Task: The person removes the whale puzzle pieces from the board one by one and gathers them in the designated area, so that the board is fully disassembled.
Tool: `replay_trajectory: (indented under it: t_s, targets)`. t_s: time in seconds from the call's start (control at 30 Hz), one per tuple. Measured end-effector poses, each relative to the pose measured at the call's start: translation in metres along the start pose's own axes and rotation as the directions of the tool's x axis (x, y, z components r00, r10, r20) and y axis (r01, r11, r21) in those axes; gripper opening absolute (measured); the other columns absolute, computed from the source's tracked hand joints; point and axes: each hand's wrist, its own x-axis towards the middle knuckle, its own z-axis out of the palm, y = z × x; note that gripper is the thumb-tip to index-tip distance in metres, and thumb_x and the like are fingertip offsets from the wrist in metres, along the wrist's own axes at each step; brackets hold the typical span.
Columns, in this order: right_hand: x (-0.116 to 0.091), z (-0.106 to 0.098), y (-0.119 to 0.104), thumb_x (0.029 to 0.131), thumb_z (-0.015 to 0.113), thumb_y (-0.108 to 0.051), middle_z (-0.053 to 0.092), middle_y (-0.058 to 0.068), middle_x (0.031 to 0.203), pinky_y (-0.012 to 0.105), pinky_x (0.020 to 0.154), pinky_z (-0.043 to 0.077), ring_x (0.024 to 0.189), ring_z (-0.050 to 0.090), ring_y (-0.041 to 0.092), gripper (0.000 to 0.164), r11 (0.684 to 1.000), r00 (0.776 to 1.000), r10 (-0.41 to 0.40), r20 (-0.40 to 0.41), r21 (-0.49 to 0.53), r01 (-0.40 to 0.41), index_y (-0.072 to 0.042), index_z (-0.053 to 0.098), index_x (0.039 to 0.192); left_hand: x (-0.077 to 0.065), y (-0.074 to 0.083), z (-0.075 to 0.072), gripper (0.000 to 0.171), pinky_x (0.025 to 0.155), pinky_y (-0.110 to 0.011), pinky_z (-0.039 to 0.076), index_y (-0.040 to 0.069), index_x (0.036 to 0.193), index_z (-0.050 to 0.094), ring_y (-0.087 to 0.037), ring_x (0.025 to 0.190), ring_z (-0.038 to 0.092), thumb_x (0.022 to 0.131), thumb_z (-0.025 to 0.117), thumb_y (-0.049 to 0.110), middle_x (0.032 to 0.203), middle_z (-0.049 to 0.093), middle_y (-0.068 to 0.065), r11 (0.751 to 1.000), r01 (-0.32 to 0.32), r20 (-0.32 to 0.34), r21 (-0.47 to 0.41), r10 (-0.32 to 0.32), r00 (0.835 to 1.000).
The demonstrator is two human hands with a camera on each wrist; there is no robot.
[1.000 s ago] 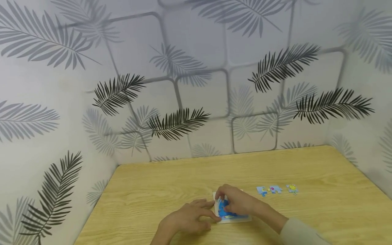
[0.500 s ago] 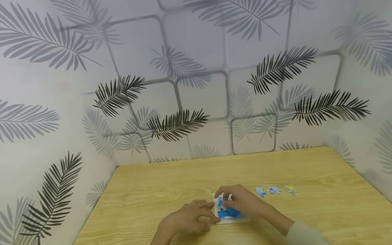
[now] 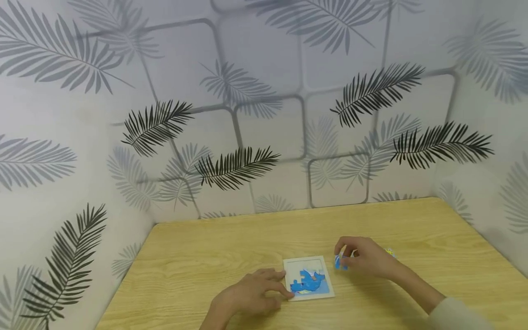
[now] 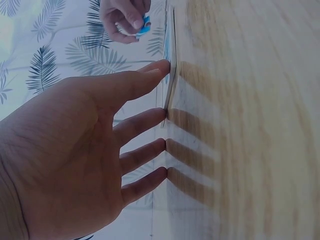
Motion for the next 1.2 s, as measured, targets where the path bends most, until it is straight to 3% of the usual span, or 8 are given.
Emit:
replay_trajectory:
  t_s: [0.33,0.73,1.0,1.2]
  targets:
    - [-0.02,-0.006,0.021,0.095,0.074,-0.008,0.07,0.0,0.091,0.024,0.068,0.053,0.08,0.063,0.011,0.011,0.999,0.997,-0.023,0.076,-0.02,0.025,-0.014,0.066,0.1,-0.002,-0.002,0.003,0.03,0.118,-0.064,0.033,0.04,0.127,0.073,-0.027,0.153,0.035,0.099,0.066,0.031,0.161,0.047,0.005,1.0,-0.008,-0.008,-0.004,0.008,1.0]
    - [-0.02,-0.001,0.024,0.089,0.081,-0.012,0.062,-0.006,0.095,0.022,0.064,0.05,0.079,0.053,0.006,0.016,0.989,0.999,-0.019,0.048,-0.144,0.026,-0.02,0.067,0.092,-0.001,-0.001,0.003,0.03,0.117,-0.064,0.034,0.039,0.128,0.073,-0.028,0.153,0.035,0.1,0.064,0.032,0.161,0.046,0.003,1.0,-0.014,0.002,-0.009,0.014,1.0]
    - [-0.01,0.01,0.012,0.09,0.079,-0.005,0.069,-0.005,0.092,0.022,0.062,0.049,0.078,0.057,0.004,0.017,0.99,0.997,-0.075,0.008,-0.115,0.075,-0.017,0.069,0.097,-0.001,-0.003,0.002,0.03,0.118,-0.065,0.033,0.04,0.129,0.073,-0.028,0.153,0.034,0.101,0.064,0.034,0.162,0.045,0.005,1.0,-0.005,0.003,-0.007,0.005,1.0]
    - [0.008,0.026,-0.006,0.093,0.076,-0.006,0.071,0.006,0.106,0.021,0.055,0.045,0.062,0.046,0.001,0.024,0.999,0.997,-0.034,0.073,0.019,0.033,-0.011,0.069,0.115,0.0,-0.003,0.002,0.031,0.118,-0.064,0.033,0.042,0.129,0.072,-0.027,0.153,0.034,0.1,0.063,0.035,0.161,0.045,0.007,1.0,-0.001,0.002,-0.006,0.001,1.0]
